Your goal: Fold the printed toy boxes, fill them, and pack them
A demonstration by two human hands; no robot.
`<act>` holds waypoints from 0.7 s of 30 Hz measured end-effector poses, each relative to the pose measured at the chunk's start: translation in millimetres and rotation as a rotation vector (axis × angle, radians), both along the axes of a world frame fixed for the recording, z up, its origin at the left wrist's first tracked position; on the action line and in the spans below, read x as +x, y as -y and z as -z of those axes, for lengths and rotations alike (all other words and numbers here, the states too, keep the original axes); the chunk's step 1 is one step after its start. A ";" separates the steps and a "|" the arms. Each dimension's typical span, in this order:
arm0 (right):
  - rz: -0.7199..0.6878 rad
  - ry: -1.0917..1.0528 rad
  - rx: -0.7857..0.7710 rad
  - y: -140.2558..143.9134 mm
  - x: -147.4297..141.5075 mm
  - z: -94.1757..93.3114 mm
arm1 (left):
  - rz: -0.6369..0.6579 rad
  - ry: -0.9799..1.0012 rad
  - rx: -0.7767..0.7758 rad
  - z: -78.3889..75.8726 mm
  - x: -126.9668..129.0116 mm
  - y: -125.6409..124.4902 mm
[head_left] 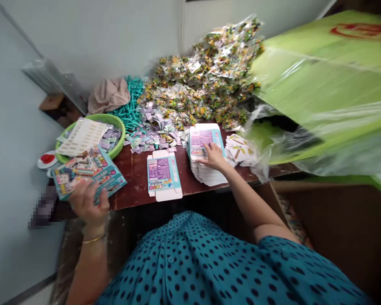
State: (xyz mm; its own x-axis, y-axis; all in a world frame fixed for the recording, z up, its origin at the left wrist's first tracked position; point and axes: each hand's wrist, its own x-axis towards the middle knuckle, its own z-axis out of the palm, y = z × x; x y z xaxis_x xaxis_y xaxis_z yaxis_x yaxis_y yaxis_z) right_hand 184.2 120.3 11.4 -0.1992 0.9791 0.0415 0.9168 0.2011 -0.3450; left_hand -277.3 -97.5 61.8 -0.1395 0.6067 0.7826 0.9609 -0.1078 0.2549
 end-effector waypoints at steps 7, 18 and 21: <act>0.203 -0.042 0.095 10.1 39.7 7.9 | 0.543 0.575 -0.638 48.7 208.6 -144.2; 0.447 -0.250 0.088 -26.8 36.5 8.6 | 0.395 0.644 -0.701 98.8 300.7 -221.1; 0.577 -0.282 0.064 -33.3 40.5 12.1 | 0.390 0.642 -0.700 103.8 300.1 -218.4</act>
State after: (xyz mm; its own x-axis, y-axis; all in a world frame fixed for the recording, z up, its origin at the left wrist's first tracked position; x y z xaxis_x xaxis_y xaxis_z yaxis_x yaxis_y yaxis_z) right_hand 224.7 153.6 -0.7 0.3856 0.9194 0.0774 0.7598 -0.2688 -0.5920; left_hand 22.8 120.9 -42.0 -0.1023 0.9912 0.0834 0.5514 -0.0132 0.8342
